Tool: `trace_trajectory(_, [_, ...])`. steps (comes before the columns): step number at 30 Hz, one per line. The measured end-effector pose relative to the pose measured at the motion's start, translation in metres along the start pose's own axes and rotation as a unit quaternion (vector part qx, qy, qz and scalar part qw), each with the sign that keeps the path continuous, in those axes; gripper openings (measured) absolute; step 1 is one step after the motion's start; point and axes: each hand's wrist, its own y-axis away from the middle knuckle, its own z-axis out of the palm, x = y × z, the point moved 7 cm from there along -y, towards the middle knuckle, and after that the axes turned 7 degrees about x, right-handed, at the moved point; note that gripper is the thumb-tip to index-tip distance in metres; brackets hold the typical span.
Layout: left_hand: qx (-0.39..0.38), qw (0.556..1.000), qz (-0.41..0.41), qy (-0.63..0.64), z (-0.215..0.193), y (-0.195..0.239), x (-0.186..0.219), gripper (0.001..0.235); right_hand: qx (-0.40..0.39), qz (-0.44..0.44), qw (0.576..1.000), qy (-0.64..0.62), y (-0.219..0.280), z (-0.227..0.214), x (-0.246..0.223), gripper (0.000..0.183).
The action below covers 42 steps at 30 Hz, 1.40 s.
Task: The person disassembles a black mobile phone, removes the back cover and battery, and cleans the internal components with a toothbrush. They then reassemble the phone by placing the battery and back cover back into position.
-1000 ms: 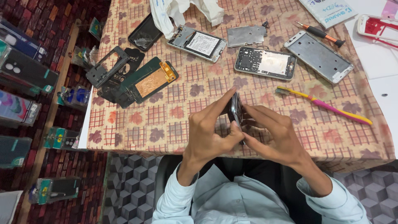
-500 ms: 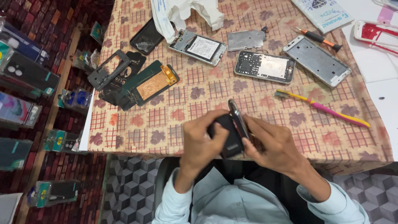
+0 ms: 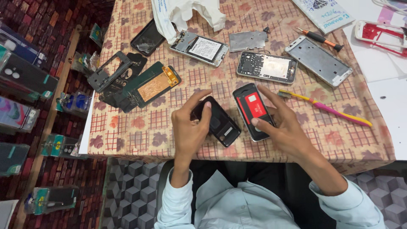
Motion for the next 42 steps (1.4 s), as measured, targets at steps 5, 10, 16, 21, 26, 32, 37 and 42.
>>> trace_trajectory(5, [0.003, 0.994, 0.044, -0.103, -0.011, -0.008, -0.006, 0.016, 0.006, 0.013, 0.999, 0.031, 0.0, -0.012, 0.008, 0.074])
trace_trajectory(10, [0.023, 0.98, 0.033, -0.196, -0.017, -0.013, -0.015, 0.011, 0.007, -0.005, 0.998, 0.064, 0.003, -0.027, -0.005, 0.068])
trace_trajectory(16, [0.041, 0.953, 0.001, -0.301, -0.029, -0.014, -0.03, 0.025, 0.018, 0.052, 0.973, 0.224, -0.005, -0.053, -0.021, 0.064])
trace_trajectory(21, [0.073, 0.952, 0.069, -0.287, -0.04, -0.01, -0.026, 0.03, -0.03, 0.085, 0.958, 0.272, -0.006, -0.051, -0.018, 0.061])
trace_trajectory(26, [0.05, 0.966, 0.03, -0.251, -0.049, -0.007, -0.029, 0.031, -0.066, 0.073, 0.937, 0.335, -0.009, -0.045, -0.008, 0.062])
trace_trajectory(32, [-0.027, 0.965, 0.007, -0.259, -0.05, -0.006, -0.025, 0.037, -0.078, -0.074, 0.911, 0.399, -0.016, -0.033, -0.018, 0.063])
trace_trajectory(37, [-0.081, 0.962, 0.108, -0.238, -0.038, -0.001, -0.011, 0.056, -0.092, -0.137, 0.888, 0.429, -0.008, -0.018, -0.025, 0.074])
trace_trajectory(42, [-0.129, 0.948, 0.143, -0.253, -0.025, 0.002, -0.016, 0.053, -0.079, -0.174, 0.865, 0.463, -0.006, -0.007, -0.032, 0.066])
